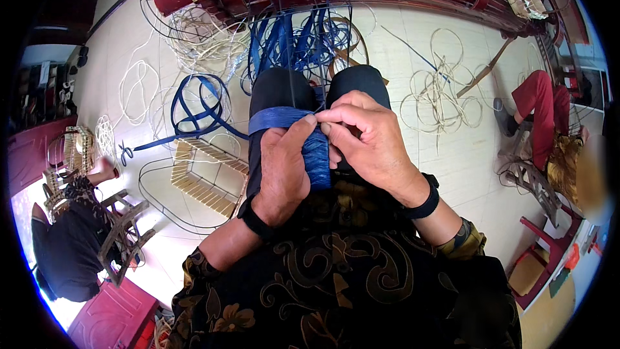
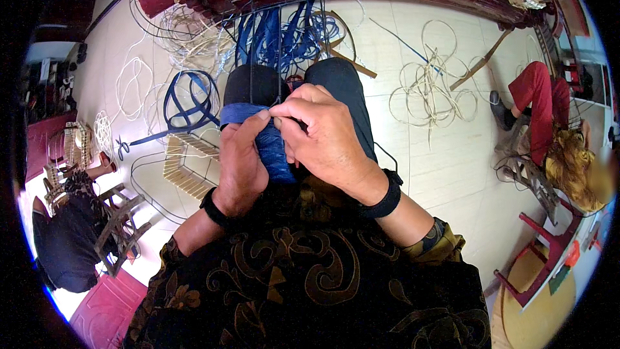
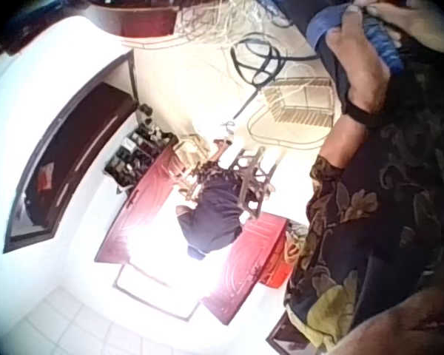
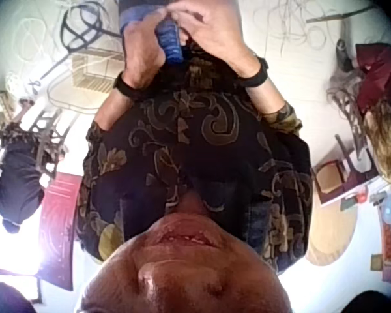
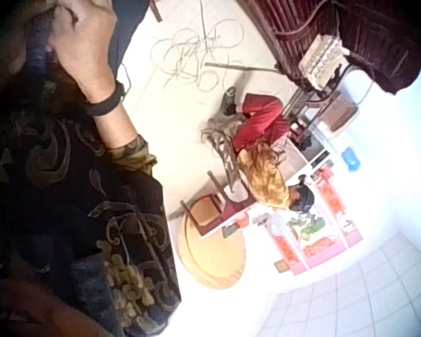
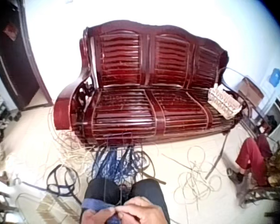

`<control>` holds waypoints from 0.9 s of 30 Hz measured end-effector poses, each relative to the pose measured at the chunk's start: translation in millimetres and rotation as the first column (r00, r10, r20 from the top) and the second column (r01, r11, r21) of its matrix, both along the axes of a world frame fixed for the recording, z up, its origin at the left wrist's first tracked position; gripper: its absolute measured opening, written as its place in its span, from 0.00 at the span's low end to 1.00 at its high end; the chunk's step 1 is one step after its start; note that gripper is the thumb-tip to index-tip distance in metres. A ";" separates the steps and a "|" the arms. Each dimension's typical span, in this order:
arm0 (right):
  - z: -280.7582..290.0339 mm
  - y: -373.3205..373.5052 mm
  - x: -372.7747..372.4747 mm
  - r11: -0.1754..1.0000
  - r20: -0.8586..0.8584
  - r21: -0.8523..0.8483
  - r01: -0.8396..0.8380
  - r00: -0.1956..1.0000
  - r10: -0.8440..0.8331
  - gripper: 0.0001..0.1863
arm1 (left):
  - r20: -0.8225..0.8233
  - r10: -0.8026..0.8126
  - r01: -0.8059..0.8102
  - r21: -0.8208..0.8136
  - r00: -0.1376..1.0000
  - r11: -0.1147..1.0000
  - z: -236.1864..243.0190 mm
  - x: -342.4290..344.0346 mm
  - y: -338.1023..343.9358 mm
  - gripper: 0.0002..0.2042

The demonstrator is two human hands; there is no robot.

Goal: The person weaves blue synthetic strips through a wire frame to create a basket, wrapping the strips around the wire and pulling them tight by hand.

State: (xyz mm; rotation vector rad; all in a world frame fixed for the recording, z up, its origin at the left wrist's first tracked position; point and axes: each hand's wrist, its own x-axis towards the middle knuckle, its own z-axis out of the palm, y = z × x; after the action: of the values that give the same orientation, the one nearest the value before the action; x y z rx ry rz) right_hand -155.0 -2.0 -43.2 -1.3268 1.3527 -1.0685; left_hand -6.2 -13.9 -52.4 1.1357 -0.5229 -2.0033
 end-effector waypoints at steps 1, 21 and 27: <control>6.9 0.4 0.3 0.996 0.098 0.086 -0.025 0.995 0.016 0.05 | 0.030 0.002 -0.003 0.019 1.000 1.000 1.4 1.5 -0.1 0.13; -15.4 -17.6 -0.1 0.877 0.445 0.336 -0.343 0.879 0.173 0.08 | 0.175 -0.068 0.044 0.138 0.982 0.989 13.4 17.0 -12.3 0.09; -15.4 -21.0 -9.0 0.857 0.383 0.351 -0.377 0.893 0.237 0.03 | -0.017 -0.001 0.003 0.104 1.000 0.995 7.1 16.6 4.0 0.10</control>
State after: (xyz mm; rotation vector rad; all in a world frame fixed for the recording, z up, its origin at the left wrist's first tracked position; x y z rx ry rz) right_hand -163.9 -23.0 -58.6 -0.9534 0.9987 -0.6852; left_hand 10.4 -9.9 -45.3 1.1797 -0.4156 -2.0606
